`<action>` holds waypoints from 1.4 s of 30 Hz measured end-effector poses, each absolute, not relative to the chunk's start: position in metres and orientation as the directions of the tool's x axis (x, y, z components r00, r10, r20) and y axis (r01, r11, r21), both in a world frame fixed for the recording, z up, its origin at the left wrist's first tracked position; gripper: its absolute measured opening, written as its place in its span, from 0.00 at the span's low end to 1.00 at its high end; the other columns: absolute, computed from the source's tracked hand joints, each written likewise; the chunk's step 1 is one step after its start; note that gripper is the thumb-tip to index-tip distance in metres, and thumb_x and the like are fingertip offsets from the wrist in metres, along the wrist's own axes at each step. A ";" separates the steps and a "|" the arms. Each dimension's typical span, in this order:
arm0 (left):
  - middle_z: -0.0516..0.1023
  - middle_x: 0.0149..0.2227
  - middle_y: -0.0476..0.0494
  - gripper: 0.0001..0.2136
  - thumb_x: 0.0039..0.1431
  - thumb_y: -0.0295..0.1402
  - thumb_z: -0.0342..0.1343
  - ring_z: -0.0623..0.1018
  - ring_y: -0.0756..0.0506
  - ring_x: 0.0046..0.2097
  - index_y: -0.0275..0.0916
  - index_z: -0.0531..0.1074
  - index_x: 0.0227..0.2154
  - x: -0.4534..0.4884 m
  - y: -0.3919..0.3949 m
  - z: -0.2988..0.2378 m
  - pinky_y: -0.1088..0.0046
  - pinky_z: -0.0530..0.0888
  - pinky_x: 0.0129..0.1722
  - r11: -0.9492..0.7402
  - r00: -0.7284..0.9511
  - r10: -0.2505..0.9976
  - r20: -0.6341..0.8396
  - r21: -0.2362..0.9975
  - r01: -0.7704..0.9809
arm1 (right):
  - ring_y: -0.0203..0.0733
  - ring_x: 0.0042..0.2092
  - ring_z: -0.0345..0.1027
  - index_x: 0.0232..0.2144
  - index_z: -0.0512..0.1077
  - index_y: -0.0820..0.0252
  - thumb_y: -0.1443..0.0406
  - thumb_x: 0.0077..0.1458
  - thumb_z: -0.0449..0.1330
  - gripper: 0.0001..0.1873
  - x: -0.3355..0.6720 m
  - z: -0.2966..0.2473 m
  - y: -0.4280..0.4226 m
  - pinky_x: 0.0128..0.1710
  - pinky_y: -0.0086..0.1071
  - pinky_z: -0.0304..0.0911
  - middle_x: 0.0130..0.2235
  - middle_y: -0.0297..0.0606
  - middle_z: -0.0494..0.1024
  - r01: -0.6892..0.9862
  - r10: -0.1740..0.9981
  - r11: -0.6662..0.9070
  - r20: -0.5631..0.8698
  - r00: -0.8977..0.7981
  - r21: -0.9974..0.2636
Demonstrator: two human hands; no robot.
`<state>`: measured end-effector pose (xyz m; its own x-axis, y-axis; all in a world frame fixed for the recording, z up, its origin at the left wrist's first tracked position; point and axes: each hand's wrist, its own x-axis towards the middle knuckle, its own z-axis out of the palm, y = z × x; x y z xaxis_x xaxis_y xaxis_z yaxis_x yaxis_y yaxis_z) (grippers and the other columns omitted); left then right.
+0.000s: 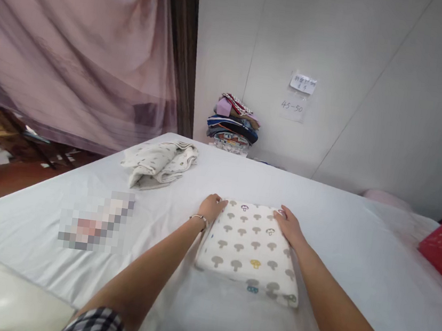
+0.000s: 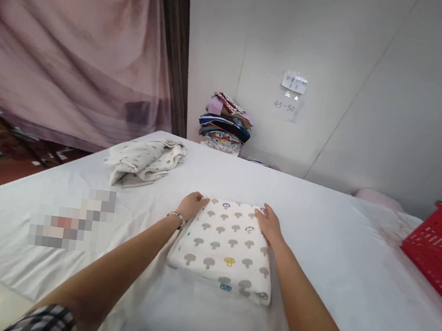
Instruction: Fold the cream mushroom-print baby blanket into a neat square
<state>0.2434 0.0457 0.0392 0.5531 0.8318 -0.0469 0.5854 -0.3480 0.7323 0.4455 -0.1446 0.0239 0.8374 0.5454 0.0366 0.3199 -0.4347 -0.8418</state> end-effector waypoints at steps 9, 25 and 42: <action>0.75 0.34 0.41 0.11 0.53 0.42 0.49 0.73 0.44 0.36 0.39 0.67 0.28 0.265 0.049 0.017 0.71 0.64 0.34 -0.416 0.560 0.828 0.000 0.669 0.615 | 0.46 0.42 0.68 0.43 0.71 0.61 0.56 0.42 0.58 0.25 0.459 0.004 -0.149 0.46 0.38 0.61 0.41 0.41 0.75 0.359 0.540 -0.477 0.054 0.840 -0.802; 0.74 0.45 0.31 0.31 0.35 0.53 0.61 0.74 0.33 0.44 0.34 0.71 0.39 0.227 0.054 0.031 0.61 0.69 0.41 0.047 0.638 0.650 -0.413 0.860 0.508 | 0.46 0.56 0.59 0.61 0.45 0.45 0.48 0.45 0.60 0.44 0.404 0.012 -0.204 0.48 0.36 0.65 0.61 0.39 0.54 -0.105 0.471 -0.311 -0.249 0.846 -0.945; 0.76 0.41 0.32 0.35 0.39 0.40 0.65 0.77 0.38 0.38 0.35 0.60 0.51 0.226 0.035 0.056 0.61 0.75 0.36 0.452 0.726 0.561 -0.397 0.882 0.133 | 0.49 0.50 0.66 0.55 0.59 0.54 0.63 0.41 0.64 0.38 0.415 0.054 -0.181 0.45 0.38 0.66 0.54 0.39 0.67 -0.013 0.589 -0.143 -0.096 0.802 -0.990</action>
<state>0.2263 0.0350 0.0559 0.7264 0.5611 -0.3968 0.1328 0.4519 0.8821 0.4152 -0.1807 0.0540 0.8022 0.5893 -0.0962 -0.0134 -0.1434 -0.9896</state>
